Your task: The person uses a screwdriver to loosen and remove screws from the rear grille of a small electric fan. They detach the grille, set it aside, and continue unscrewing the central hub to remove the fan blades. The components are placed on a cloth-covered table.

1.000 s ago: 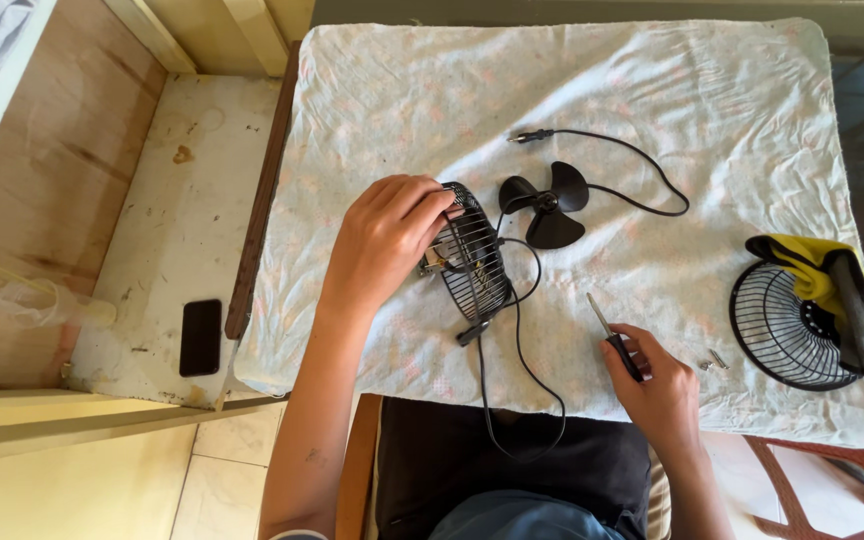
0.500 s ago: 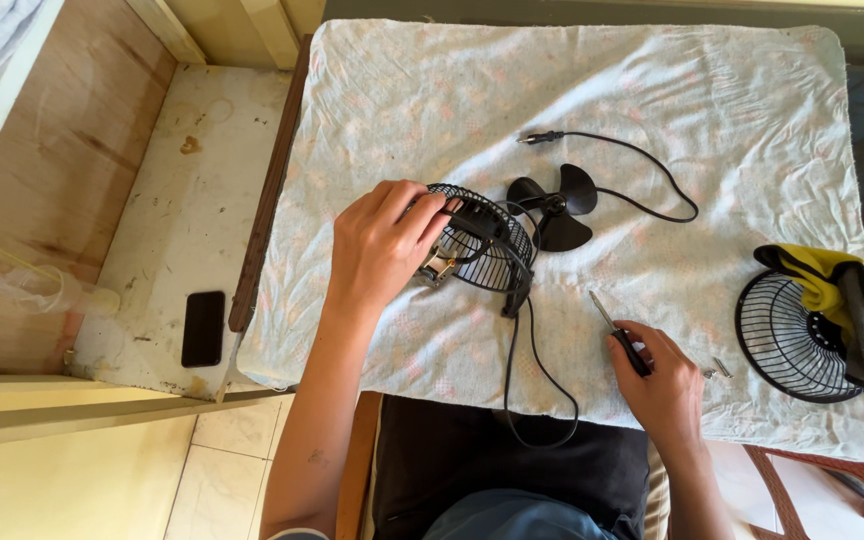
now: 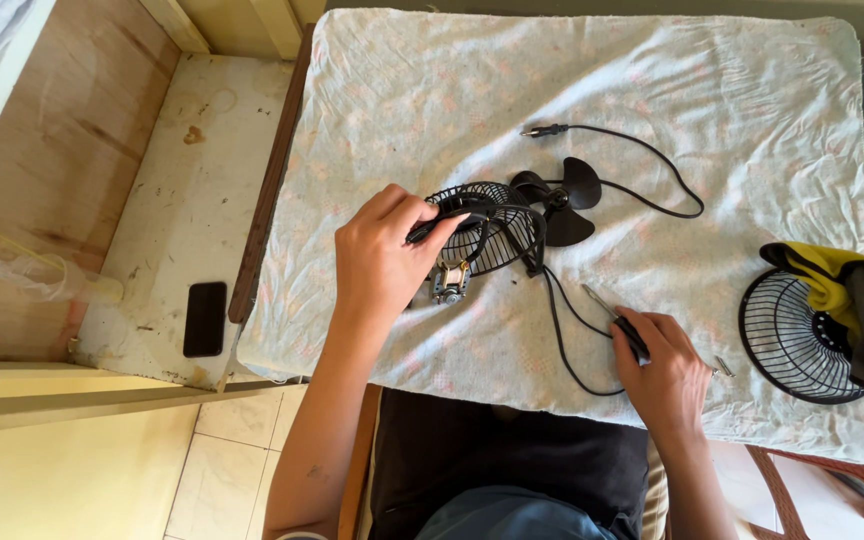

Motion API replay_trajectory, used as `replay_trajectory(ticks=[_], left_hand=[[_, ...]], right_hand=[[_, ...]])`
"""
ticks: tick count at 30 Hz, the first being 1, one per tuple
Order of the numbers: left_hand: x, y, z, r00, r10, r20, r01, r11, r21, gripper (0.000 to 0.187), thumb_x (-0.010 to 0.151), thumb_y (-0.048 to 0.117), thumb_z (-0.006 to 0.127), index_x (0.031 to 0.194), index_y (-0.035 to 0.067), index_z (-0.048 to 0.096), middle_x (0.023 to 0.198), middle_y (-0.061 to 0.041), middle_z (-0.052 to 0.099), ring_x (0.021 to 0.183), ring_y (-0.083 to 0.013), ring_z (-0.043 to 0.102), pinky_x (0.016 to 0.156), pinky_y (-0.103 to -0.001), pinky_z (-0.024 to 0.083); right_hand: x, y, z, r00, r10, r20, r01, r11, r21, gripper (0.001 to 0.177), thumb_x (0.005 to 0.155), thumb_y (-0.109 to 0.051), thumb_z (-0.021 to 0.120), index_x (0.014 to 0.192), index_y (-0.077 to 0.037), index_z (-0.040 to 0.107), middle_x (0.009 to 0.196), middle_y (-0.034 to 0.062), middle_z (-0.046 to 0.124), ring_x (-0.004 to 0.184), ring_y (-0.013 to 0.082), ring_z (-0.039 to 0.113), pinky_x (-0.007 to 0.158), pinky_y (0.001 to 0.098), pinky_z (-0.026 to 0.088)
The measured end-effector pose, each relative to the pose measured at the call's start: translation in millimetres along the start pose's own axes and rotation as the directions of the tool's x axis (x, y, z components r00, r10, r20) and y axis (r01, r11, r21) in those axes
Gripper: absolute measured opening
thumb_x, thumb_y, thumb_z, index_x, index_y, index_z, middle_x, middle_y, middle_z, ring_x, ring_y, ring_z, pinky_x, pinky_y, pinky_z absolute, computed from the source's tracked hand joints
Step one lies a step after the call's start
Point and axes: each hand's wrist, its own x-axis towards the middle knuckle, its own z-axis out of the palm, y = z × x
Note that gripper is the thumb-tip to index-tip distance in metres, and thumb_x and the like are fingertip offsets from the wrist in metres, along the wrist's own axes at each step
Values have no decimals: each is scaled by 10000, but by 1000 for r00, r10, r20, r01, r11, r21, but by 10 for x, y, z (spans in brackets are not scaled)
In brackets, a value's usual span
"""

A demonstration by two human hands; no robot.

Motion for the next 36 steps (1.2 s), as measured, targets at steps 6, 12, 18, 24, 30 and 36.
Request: replay_trajectory(ticks=[6,12,18,24,30,36], left_hand=[[-68,-149,46,991,-114,63,127,953,-275,345,823,255,920,895,46,655,883,-68,655,770,-161,658,693,-291,535],[-316,-558,241,945,-199,260,318,746,-585,521,946,392,773,1296,38,618,1262,-96,685,1176,-220,668,1018,-364,538],[-559,-696,553,931,-229,286,366,578,-729,638,1034,548,615,1346,-6,563,1282,-95,658,1234,-184,602,1089,-338,452],[-664,-691,643,922,-272,276,383,526,-760,526,1058,514,595,1186,4,585,1075,-41,651,1048,-114,576,977,-285,461],[-659,-670,628,918,-286,274,389,522,-759,490,1063,496,589,1148,14,572,1017,-19,602,989,-101,538,919,-274,454],[-643,-617,605,931,-282,230,356,569,-742,464,1057,462,594,1151,8,580,1029,-27,621,981,-105,546,903,-269,457]], right_hand=[[65,71,82,991,-116,-61,115,993,-19,233,920,-147,763,1145,-91,781,1044,89,727,955,252,677,766,365,552],[119,-35,102,974,-181,-138,185,983,15,307,904,-116,761,1189,-4,736,1163,186,676,1034,348,618,918,418,514],[102,-532,356,965,-182,-188,231,932,280,322,904,-72,781,1215,-11,725,1275,179,662,1118,299,663,939,384,577],[124,-1037,787,978,-204,44,148,825,545,657,816,-161,866,1378,3,569,1249,174,665,1093,267,692,878,371,594],[108,-1306,1130,994,-108,-10,100,874,475,829,749,-215,910,1426,12,490,1159,162,661,1031,306,653,848,423,552],[125,-1316,1260,969,-205,-140,239,919,313,776,687,-212,934,1308,46,548,1247,217,600,1121,387,594,954,485,484]])
